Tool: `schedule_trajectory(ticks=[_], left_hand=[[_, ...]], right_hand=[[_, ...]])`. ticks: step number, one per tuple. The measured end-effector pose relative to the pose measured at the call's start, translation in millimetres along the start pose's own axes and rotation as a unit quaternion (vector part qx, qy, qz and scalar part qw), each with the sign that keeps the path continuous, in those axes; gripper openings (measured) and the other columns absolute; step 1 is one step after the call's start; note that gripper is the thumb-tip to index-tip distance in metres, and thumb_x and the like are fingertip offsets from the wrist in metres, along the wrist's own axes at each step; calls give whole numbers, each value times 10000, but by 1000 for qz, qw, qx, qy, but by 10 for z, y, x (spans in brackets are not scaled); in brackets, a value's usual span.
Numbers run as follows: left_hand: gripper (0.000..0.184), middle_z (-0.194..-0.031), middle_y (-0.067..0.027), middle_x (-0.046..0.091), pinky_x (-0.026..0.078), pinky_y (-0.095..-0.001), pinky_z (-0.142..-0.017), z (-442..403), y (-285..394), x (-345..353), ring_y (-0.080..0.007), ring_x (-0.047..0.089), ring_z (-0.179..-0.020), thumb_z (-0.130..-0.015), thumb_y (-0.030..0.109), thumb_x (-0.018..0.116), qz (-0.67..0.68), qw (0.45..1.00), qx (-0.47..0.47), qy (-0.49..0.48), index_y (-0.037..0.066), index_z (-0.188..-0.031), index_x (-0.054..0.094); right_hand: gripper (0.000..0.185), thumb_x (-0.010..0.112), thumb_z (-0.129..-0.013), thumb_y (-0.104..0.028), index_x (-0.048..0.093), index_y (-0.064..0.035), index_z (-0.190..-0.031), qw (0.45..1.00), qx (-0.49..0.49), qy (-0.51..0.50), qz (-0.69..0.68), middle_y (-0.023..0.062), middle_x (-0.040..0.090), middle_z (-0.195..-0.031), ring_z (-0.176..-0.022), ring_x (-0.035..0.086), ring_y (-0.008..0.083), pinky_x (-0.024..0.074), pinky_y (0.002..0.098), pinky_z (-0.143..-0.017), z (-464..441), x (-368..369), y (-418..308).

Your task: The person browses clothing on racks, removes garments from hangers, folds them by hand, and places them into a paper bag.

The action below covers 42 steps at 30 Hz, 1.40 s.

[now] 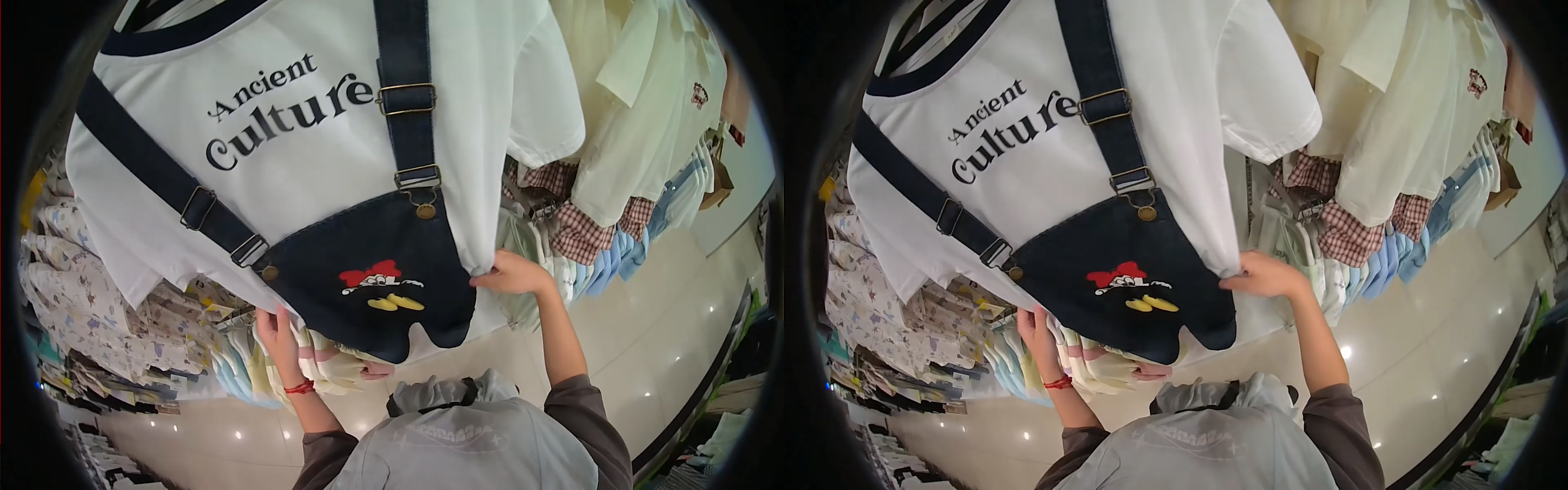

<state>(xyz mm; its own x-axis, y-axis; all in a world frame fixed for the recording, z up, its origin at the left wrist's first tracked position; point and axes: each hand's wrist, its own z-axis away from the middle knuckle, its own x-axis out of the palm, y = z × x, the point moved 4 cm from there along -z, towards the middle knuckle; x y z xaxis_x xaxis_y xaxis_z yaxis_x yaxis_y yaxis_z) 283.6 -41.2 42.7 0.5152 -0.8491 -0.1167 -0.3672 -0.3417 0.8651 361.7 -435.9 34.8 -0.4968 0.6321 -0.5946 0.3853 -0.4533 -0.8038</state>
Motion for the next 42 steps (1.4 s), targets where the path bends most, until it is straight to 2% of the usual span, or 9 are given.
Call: schedule_trajectory(ticks=[6,11,14,18,28,31,35,41,42], left_hand=[[344,-1098,-71,492,387,-271,-847,46,143,53,-122,490,-927,-872,114,494,223,973,-47,-29,-12,-1180,408],[349,-1003,-76,555,419,-284,-782,263,75,507,-148,512,-899,-828,199,555,7,943,-123,-310,-34,-1080,489],[491,-905,-152,572,432,-327,-769,221,298,673,-286,538,-800,-768,348,637,-122,920,81,-364,-65,-1002,511],[595,-834,-164,579,444,-331,-739,113,613,541,-290,540,-763,-666,427,717,-297,875,-49,-378,-62,-951,534],[479,-772,-158,585,427,-324,-732,48,523,5,-291,518,-756,-733,335,671,-293,919,135,-229,-53,-972,524],[305,-743,-182,574,430,-348,-701,45,316,-115,-321,532,-734,-827,232,545,-90,966,-138,-198,-49,-944,529],[212,-719,-244,558,443,-378,-636,-47,588,118,-349,587,-710,-822,143,486,-333,882,91,-322,-55,-817,562],[263,-844,-186,618,485,-363,-701,-135,491,563,-347,597,-760,-717,70,510,-644,621,55,-443,8,-959,594],[292,-876,-176,621,485,-358,-708,-84,422,619,-347,597,-770,-719,73,507,-572,657,178,-458,19,-994,589]], right_hand=[[345,511,-804,-3,455,-9,-1144,923,-78,170,-337,26,571,-917,-810,560,124,448,264,-741,-5,-78,-352],[428,491,-846,-64,397,-67,-1264,883,46,126,-450,22,517,-1123,-970,506,124,411,262,-838,-351,390,-428],[454,474,-846,-112,373,-54,-1284,956,-44,124,-262,80,519,-1184,-1058,496,202,396,291,-885,-382,491,-540],[380,383,-881,-171,392,-31,-1234,998,-52,-6,31,163,537,-1142,-1018,513,344,378,359,-921,-258,153,-407],[397,406,-868,-344,513,31,-937,978,-59,163,113,214,528,-639,-625,513,385,392,432,-591,395,-264,-612],[464,493,-829,-416,513,14,-1003,970,-98,207,78,209,525,-630,-616,521,378,406,412,-582,480,-217,-645],[571,651,-723,-427,503,-11,-1085,965,23,213,151,201,548,-648,-604,540,377,427,390,-565,528,-170,-776],[521,693,-697,-369,541,17,-1014,961,-65,168,207,202,554,-625,-593,544,375,442,396,-567,427,-21,-681],[491,692,-698,-367,556,22,-964,967,-68,133,209,204,555,-627,-596,543,377,442,399,-567,417,-9,-697]])
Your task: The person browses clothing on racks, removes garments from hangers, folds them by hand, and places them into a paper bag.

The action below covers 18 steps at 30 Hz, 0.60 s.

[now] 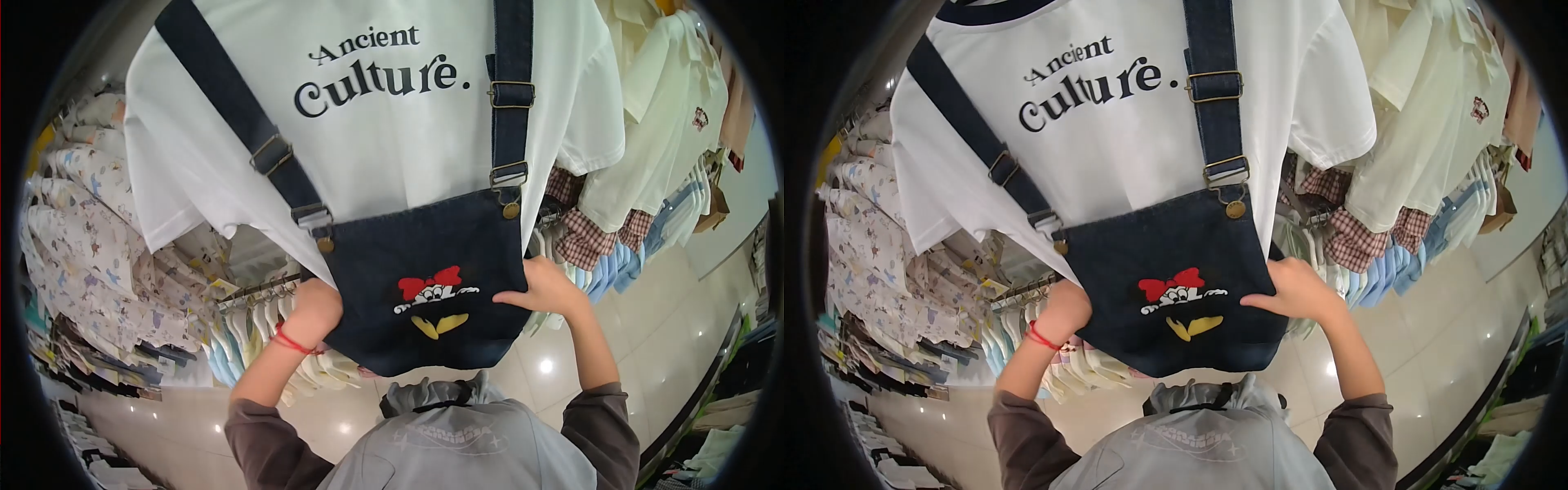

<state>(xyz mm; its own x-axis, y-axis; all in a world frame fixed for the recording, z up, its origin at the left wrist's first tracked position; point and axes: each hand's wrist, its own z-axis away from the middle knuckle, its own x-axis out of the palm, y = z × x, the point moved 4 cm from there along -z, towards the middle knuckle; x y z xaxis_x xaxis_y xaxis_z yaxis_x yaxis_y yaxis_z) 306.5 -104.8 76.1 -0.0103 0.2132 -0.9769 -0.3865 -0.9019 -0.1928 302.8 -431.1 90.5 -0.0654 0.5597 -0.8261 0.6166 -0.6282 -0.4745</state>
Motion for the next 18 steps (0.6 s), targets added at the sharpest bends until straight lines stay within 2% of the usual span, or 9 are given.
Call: schedule_trajectory(ticks=[2,5,8,9,11,13,14,16,18], left_hand=[[353,-940,-156,626,486,-348,-723,21,69,305,-347,597,-789,-724,81,499,27,957,230,176,43,-1066,578],[373,-1129,-167,551,404,-354,-889,95,172,304,-316,522,-1034,-746,124,512,208,931,290,76,35,-1104,562],[283,-1017,-178,590,427,-375,-814,172,109,106,-338,551,-942,-773,166,516,296,942,114,-111,0,-991,590],[248,-949,-176,592,427,-379,-773,233,85,14,-339,555,-885,-773,168,523,305,941,114,-93,-4,-941,583],[199,-812,-173,595,426,-387,-691,378,-8,-129,-341,561,-771,-774,171,536,323,938,112,-57,-12,-843,569],[217,-711,-149,550,402,-380,-635,525,-13,-255,-324,525,-706,-763,211,571,376,918,121,29,-1,-733,535],[250,-661,-137,527,389,-377,-607,616,-9,-307,-315,507,-673,-758,230,588,401,905,124,72,5,-678,518],[271,-692,-108,511,378,-358,-655,715,22,-331,-303,475,-703,-657,225,705,313,924,25,220,32,-680,516],[326,-790,-118,525,368,-361,-688,746,8,-137,-307,462,-765,-595,221,759,199,895,-10,400,40,-736,527]], right_hand=[[442,691,-698,-364,585,33,-863,998,-18,-67,-6,207,557,-631,-601,542,380,442,404,-567,-3,10,-38],[396,716,-679,-305,576,50,-783,1000,-8,-2,-14,191,551,-689,-701,547,357,441,387,-626,18,-22,55],[367,744,-654,-243,569,59,-766,992,-25,116,47,148,533,-769,-787,527,311,431,368,-669,137,-144,206],[362,754,-645,-223,567,61,-771,983,-36,159,79,129,526,-800,-813,516,292,426,361,-681,195,-192,259],[358,769,-630,-199,550,52,-763,981,-23,191,-33,92,512,-866,-805,487,248,409,338,-662,269,-133,423],[366,777,-627,-174,492,23,-745,976,-19,192,-102,61,500,-949,-777,461,177,394,292,-654,315,-10,565],[369,776,-628,-164,475,13,-745,974,41,174,-139,61,495,-956,-790,459,170,393,284,-670,331,49,611],[380,774,-630,-143,440,-6,-746,956,159,133,-210,59,487,-971,-815,455,156,392,268,-702,333,134,588],[418,774,-624,-120,423,-38,-835,934,157,213,-240,56,476,-983,-840,440,141,384,259,-752,325,331,764]])
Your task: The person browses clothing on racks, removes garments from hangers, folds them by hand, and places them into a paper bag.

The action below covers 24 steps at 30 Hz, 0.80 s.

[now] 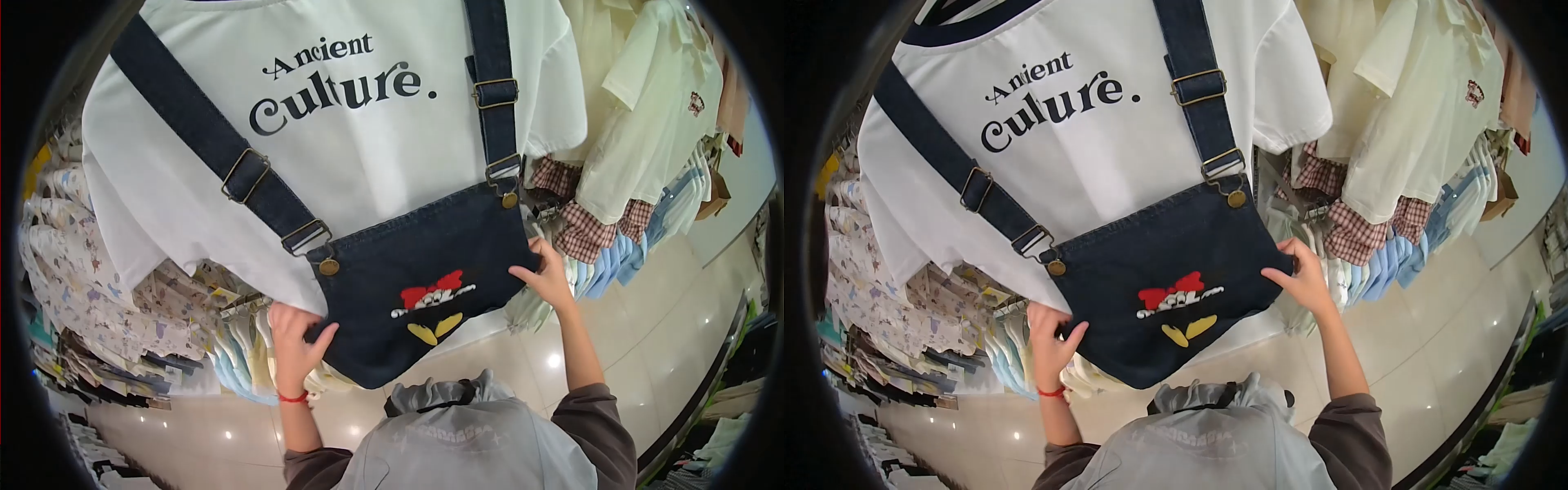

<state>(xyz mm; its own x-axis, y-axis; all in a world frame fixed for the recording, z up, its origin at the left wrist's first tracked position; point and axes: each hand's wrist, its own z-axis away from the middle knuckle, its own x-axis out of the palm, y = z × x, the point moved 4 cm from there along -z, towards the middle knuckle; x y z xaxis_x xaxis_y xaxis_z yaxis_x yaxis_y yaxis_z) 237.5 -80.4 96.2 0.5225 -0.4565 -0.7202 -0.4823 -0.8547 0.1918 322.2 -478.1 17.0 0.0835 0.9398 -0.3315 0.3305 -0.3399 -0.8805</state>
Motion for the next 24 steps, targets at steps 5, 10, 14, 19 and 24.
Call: schedule_trajectory(ticks=[5,10,14,19,24], left_hand=[[790,-1182,-114,457,383,-331,-899,245,-303,689,-223,393,-1134,-622,155,785,457,854,-220,112,7,-1252,331],[492,-1049,-88,578,427,-270,-828,555,-471,1205,-148,544,-930,-699,92,722,467,811,-339,-95,-40,-1120,504],[312,-977,-112,629,447,-276,-787,796,-452,1332,-168,582,-886,-769,150,659,393,857,-329,-53,-66,-982,586],[406,-1118,-169,562,391,-286,-871,1259,-384,1628,-200,522,-1045,-864,253,543,323,876,-358,-28,-82,-1091,512],[427,-1122,-174,551,358,-291,-906,1461,-451,1568,-219,504,-1053,-912,276,452,333,837,-429,68,-96,-1118,488]], right_hand=[[645,793,-597,-138,416,-31,-1110,992,0,-35,-123,86,471,-1115,-1018,451,166,365,272,-873,-30,494,269],[537,713,-715,-196,487,17,-1153,978,70,-180,-79,106,575,-1081,-994,524,173,396,289,-876,139,665,647],[413,646,-792,-181,505,20,-1124,968,180,-142,-98,79,588,-1028,-952,529,152,413,283,-846,520,652,1246],[330,602,-825,-208,548,25,-1052,989,140,-35,-29,93,621,-934,-858,559,151,433,290,-783,801,579,1503],[298,589,-831,-215,575,32,-995,987,139,44,-70,86,636,-840,-759,568,127,446,271,-702,727,242,1511]])
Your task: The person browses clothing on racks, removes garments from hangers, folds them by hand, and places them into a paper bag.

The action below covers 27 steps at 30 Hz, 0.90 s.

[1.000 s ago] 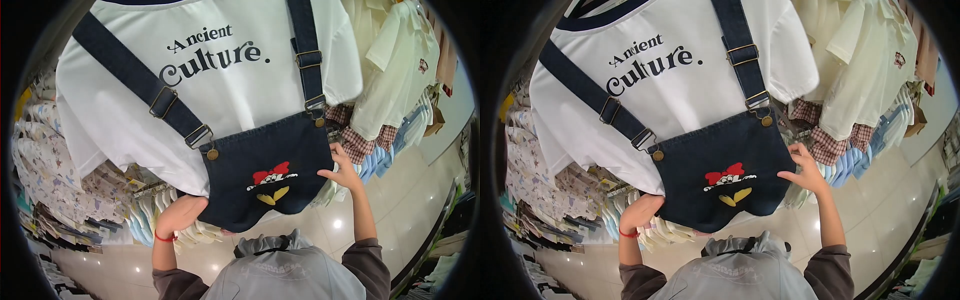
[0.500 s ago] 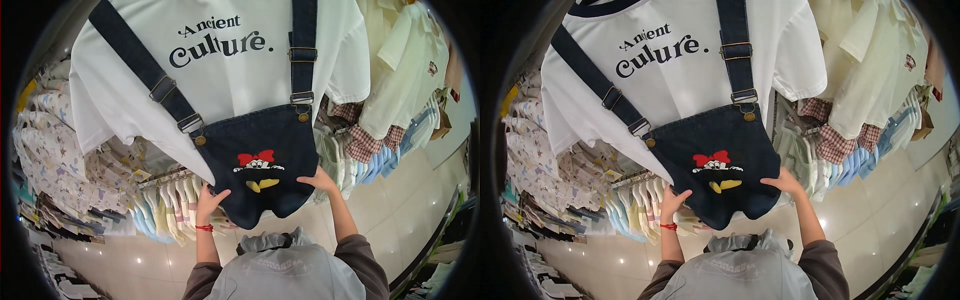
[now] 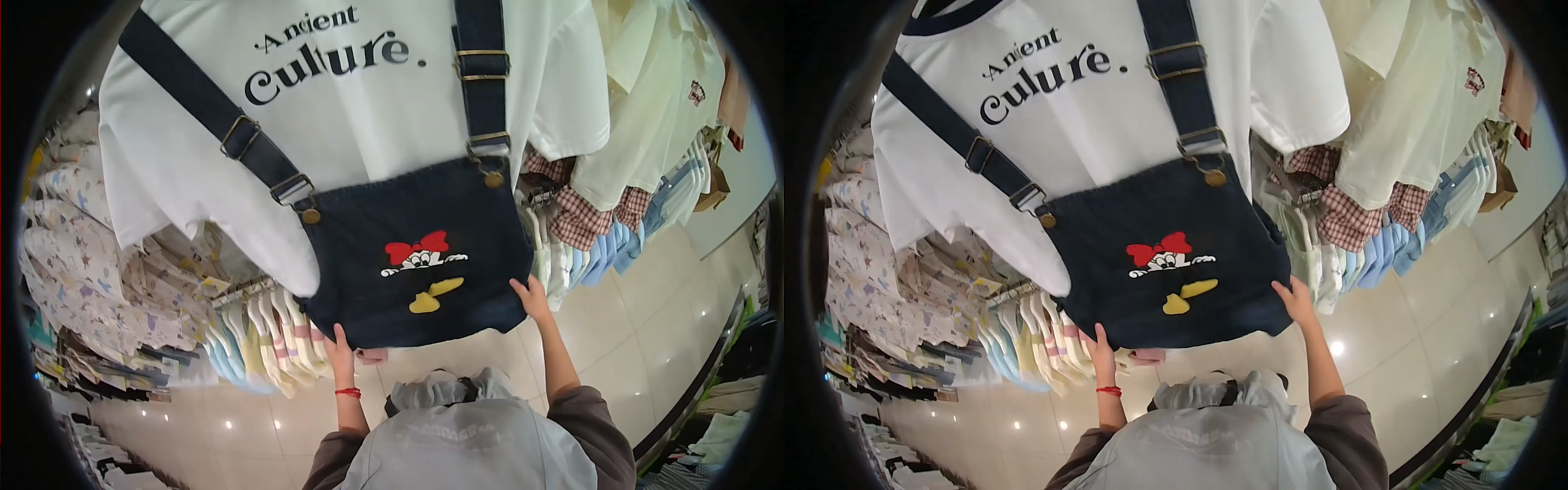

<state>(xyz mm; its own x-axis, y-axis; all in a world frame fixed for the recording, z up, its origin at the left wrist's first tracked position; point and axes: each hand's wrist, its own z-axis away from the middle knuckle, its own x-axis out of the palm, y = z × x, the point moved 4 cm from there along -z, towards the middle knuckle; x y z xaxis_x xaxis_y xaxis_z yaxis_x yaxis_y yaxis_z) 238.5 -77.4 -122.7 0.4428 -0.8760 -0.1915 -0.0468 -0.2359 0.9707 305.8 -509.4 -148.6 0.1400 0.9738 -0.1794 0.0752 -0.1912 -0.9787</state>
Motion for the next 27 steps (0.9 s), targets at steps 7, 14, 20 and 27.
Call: schedule_trajectory(ticks=[7,14,20,27], left_hand=[[409,-1084,-156,575,376,-283,-880,364,103,-139,-196,529,-989,-919,270,441,-26,997,-42,57,-84,-1112,503],[420,-1127,-105,551,392,-278,-874,1182,-670,30,-182,513,-1004,-857,234,555,68,969,-145,-187,-52,-1157,491],[448,-1134,-76,558,389,-286,-879,1990,-482,799,-157,513,-1010,-849,281,574,4,920,-209,-332,-47,-1145,506],[405,-1029,-94,574,390,-266,-840,2159,-597,238,-165,519,-925,-930,291,415,134,963,-166,164,-70,-1080,519]], right_hand=[[301,560,-847,-228,573,43,-979,979,96,-178,35,33,616,-834,-736,544,98,444,247,-675,-17,-399,-150],[688,724,-709,-246,402,50,-1241,904,178,-366,-132,99,455,-1250,-1108,433,170,339,300,-962,478,-606,6],[502,630,-797,-297,503,36,-1152,874,172,-455,25,94,558,-1124,-1026,486,156,375,272,-889,1012,-366,408],[417,468,-896,-324,527,36,-1098,970,81,-203,110,114,594,-1038,-984,528,199,385,311,-876,666,-850,446]])
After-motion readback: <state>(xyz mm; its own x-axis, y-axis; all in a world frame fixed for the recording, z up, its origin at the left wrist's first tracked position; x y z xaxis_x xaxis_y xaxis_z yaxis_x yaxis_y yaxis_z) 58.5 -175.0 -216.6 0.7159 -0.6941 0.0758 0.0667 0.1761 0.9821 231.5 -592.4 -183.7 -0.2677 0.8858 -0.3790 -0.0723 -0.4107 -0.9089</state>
